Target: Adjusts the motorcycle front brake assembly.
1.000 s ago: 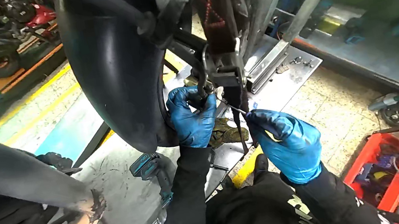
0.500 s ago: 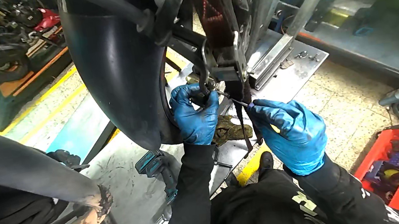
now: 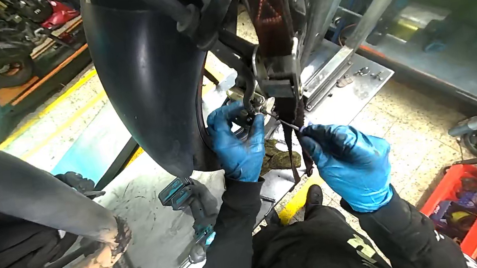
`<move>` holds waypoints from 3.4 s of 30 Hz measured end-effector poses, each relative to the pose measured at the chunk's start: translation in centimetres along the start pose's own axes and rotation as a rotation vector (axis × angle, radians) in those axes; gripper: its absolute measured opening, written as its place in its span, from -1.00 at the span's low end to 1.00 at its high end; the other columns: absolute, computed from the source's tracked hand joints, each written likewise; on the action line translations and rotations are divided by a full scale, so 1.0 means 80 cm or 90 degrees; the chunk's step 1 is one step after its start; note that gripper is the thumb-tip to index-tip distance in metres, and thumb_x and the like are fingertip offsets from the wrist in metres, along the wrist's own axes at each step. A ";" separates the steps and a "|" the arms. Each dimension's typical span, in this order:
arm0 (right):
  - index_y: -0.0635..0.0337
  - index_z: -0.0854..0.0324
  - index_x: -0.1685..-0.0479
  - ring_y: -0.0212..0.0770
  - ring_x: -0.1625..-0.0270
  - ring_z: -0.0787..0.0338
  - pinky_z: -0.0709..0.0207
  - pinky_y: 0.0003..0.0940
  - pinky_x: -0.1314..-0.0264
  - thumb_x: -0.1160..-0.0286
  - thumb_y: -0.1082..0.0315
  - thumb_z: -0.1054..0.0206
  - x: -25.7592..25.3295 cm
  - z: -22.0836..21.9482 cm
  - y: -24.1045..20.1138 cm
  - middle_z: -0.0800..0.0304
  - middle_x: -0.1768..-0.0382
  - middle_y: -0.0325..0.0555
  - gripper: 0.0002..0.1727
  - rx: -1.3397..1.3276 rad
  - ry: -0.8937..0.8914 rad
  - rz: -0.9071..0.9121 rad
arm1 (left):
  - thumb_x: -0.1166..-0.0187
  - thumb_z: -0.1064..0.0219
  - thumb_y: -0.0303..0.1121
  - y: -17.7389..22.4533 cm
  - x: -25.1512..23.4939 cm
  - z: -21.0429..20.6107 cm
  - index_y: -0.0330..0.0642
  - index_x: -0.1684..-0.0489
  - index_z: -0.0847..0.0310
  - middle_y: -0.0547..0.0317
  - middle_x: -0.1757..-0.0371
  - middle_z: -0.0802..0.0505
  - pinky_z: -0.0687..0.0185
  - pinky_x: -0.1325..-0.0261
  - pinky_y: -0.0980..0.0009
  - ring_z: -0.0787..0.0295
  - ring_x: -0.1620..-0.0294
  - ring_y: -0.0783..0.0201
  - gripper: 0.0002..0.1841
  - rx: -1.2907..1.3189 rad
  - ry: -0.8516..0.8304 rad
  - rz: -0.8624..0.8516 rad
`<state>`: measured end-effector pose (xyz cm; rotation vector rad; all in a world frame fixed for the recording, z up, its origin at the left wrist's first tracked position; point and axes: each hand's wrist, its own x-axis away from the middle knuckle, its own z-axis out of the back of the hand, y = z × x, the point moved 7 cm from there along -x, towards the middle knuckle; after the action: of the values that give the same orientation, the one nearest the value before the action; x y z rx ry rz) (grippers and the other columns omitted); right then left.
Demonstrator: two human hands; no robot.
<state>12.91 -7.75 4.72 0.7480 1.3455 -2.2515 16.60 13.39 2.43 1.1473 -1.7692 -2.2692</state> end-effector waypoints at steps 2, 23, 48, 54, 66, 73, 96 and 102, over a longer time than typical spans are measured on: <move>0.25 -0.79 -0.05 -0.43 0.20 -0.89 -0.84 -0.47 0.13 -0.47 0.39 -0.53 0.000 -0.001 0.003 -0.93 0.15 -0.18 -0.76 0.004 -0.027 -0.038 | -0.35 -0.54 -0.52 0.005 0.029 -0.002 -0.29 0.05 -0.66 0.13 0.11 -0.81 -0.81 0.01 0.45 -0.79 0.10 0.36 -0.74 0.032 0.015 0.048; 0.18 -0.76 -0.02 -0.22 -0.02 -0.84 -0.81 -0.35 0.00 -0.39 0.45 -0.54 0.000 0.000 -0.023 -0.75 -0.10 0.02 -0.76 0.137 -0.068 0.065 | -0.64 -0.31 -0.44 -0.019 0.071 -0.081 -0.22 0.04 -0.65 0.08 0.24 -0.78 -0.76 0.13 0.33 -0.75 0.28 0.26 -0.91 0.603 -0.035 0.624; 0.18 -0.82 0.00 -0.41 0.13 -0.86 -0.77 -0.48 0.05 -0.43 0.37 -0.55 -0.009 -0.001 -0.019 -0.89 0.09 -0.13 -0.78 0.127 -0.051 0.014 | -0.64 -0.32 -0.47 -0.015 0.068 -0.091 -0.18 0.08 -0.61 0.12 0.29 -0.78 -0.76 0.20 0.41 -0.75 0.35 0.31 -0.95 0.665 -0.067 0.666; 0.03 -0.76 -0.11 -0.48 0.45 -0.83 -0.73 -0.41 0.46 -0.72 0.08 -0.28 -0.018 -0.001 -0.006 -0.89 0.41 -0.35 -0.71 0.162 -0.088 -0.093 | -0.69 -0.29 -0.45 -0.017 0.068 -0.083 -0.25 -0.10 -0.63 0.00 0.14 -0.81 -0.79 0.05 0.32 -0.79 0.20 0.22 -0.84 0.688 -0.098 0.641; 0.16 -0.85 0.08 -0.39 0.31 -0.84 -0.73 -0.41 0.27 -0.54 0.25 -0.48 -0.016 0.000 -0.015 -0.89 0.28 -0.16 -0.81 0.164 -0.044 0.001 | -0.71 -0.27 -0.40 -0.011 0.069 -0.088 -0.19 -0.09 -0.59 0.05 0.17 -0.79 -0.78 0.12 0.38 -0.78 0.25 0.26 -0.86 0.684 -0.073 0.644; 0.10 -0.71 -0.13 -0.33 0.44 -0.73 -0.65 -0.27 0.46 -0.41 0.07 -0.56 -0.016 -0.001 -0.013 -0.86 0.18 -0.19 -0.59 0.209 -0.103 -0.031 | -0.64 -0.31 -0.45 -0.013 0.070 -0.091 -0.21 0.03 -0.65 0.08 0.25 -0.80 -0.77 0.18 0.34 -0.77 0.30 0.28 -0.90 0.641 -0.010 0.666; 0.21 -0.72 0.03 0.07 0.55 -0.71 -0.48 0.17 0.55 -0.82 0.01 -0.11 -0.018 -0.020 -0.002 -0.69 0.56 0.06 -0.56 0.278 -0.306 -0.120 | -0.65 -0.29 -0.47 -0.013 0.076 -0.083 -0.30 -0.12 -0.63 0.04 0.17 -0.82 -0.79 0.11 0.33 -0.79 0.23 0.28 -0.81 0.579 -0.081 0.550; -0.03 -0.70 -0.11 -0.27 0.48 -0.76 -0.70 -0.12 0.44 -0.71 -0.15 -0.12 0.088 -0.037 0.060 -0.74 0.46 -0.26 -0.55 0.111 -0.559 -0.268 | -0.58 -0.37 -0.48 -0.065 0.178 0.089 -0.33 -0.33 -0.67 -0.01 -0.18 -0.87 -0.78 -0.24 0.30 -0.84 -0.09 0.29 -0.64 0.150 -0.230 0.398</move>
<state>11.02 -7.78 -4.15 -0.5166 0.9081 -2.5340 4.28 14.54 -8.86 0.1271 -2.1622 -1.9888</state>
